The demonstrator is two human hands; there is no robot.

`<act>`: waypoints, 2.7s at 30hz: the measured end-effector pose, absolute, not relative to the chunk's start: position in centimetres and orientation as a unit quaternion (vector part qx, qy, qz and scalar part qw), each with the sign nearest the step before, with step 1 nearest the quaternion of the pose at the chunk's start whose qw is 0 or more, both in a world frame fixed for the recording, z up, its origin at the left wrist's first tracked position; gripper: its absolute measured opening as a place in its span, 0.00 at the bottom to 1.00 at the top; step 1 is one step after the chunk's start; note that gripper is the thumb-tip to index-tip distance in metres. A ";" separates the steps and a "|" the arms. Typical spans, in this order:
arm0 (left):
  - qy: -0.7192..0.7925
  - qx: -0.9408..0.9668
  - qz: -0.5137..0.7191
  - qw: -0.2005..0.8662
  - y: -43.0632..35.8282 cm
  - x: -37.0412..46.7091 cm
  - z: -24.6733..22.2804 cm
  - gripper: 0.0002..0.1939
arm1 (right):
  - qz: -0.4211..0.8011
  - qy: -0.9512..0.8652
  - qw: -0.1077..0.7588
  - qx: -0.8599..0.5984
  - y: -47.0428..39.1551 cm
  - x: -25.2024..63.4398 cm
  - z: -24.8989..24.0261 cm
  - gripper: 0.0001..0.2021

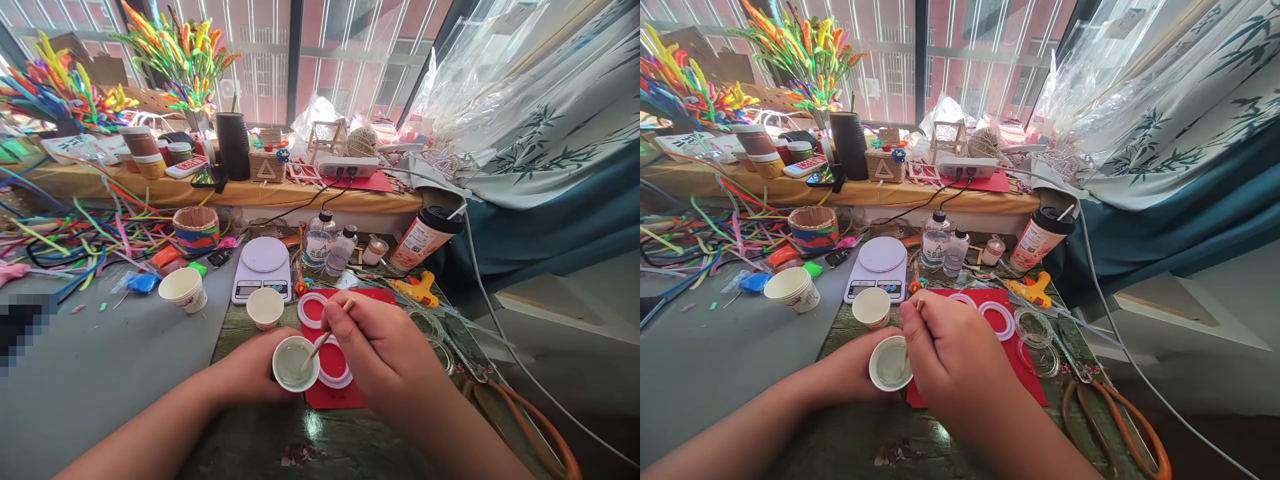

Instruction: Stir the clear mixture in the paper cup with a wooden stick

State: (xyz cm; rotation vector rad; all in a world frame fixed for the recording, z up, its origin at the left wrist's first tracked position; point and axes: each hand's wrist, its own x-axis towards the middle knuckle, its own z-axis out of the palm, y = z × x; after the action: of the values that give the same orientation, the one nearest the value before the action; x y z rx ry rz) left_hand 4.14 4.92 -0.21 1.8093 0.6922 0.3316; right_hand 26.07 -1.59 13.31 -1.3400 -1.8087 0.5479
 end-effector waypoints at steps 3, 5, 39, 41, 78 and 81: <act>0.292 0.766 0.141 0.555 4.9 4.2 -0.1 0.27 | 0.246 -0.714 0.400 -0.519 -1.5 26.1 13.2 0.19; 0.292 0.766 0.140 0.556 4.9 4.2 0.0 0.26 | 0.265 -0.724 0.389 -0.504 -1.6 26.1 13.1 0.19; 0.305 0.772 0.117 0.546 4.9 4.3 0.3 0.28 | 0.253 -0.707 0.379 -0.541 -1.7 26.0 13.7 0.19; 0.304 0.774 0.125 0.542 4.9 4.3 0.3 0.27 | 0.285 -0.725 0.362 -0.512 -1.7 25.9 13.6 0.19; 0.296 0.769 0.129 0.552 4.9 4.2 0.2 0.28 | 0.264 -0.715 0.380 -0.524 -1.9 26.2 13.8 0.18; 0.292 0.767 0.128 0.557 4.9 4.2 0.1 0.28 | 0.243 -0.713 0.382 -0.536 -1.9 26.2 13.6 0.19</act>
State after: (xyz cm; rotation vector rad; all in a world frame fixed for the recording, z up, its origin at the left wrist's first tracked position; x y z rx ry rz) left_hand 4.24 4.95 0.14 1.8102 0.6892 0.3033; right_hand 26.19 -1.85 13.64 -1.3672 -1.8187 0.6190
